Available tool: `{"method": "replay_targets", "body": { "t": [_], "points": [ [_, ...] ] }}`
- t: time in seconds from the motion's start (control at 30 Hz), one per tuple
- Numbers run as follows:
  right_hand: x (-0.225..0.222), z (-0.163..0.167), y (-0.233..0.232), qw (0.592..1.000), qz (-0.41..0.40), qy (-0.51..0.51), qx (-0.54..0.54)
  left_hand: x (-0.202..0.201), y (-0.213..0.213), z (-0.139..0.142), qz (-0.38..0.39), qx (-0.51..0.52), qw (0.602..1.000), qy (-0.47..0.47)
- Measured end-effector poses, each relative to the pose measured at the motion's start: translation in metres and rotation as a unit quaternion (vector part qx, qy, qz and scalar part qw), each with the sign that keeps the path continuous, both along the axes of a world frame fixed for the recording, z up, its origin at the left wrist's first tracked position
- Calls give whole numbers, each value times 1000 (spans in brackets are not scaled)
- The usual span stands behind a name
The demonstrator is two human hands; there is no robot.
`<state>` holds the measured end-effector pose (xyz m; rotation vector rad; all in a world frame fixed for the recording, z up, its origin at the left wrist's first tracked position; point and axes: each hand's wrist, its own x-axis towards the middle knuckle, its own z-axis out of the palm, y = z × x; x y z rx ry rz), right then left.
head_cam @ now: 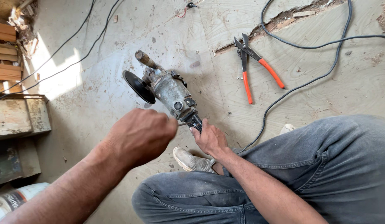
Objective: The person repairs a handheld power tool by opening the handle, adjusting internal wires, and reassembling the casing. They use a screwdriver and pliers to manipulate components and secure the housing.
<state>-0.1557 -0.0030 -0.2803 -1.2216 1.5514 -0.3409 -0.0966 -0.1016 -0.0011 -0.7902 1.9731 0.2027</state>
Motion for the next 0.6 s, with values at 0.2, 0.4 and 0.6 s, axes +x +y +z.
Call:
{"method": "replay_targets", "body": {
  "t": [0.2,0.4,0.6],
  "points": [
    [-8,-16,-12,987,-44,-130,85,-7,-23,-9,290,-68,954,-27],
    [-9,-23,-19,957,-54,-236,163,-31,-28,-5,258,-74,959,-95],
    [-7,-22,-18,960,-53,-214,171,-34,5,-10,-6,23,989,-143]
  ]
}}
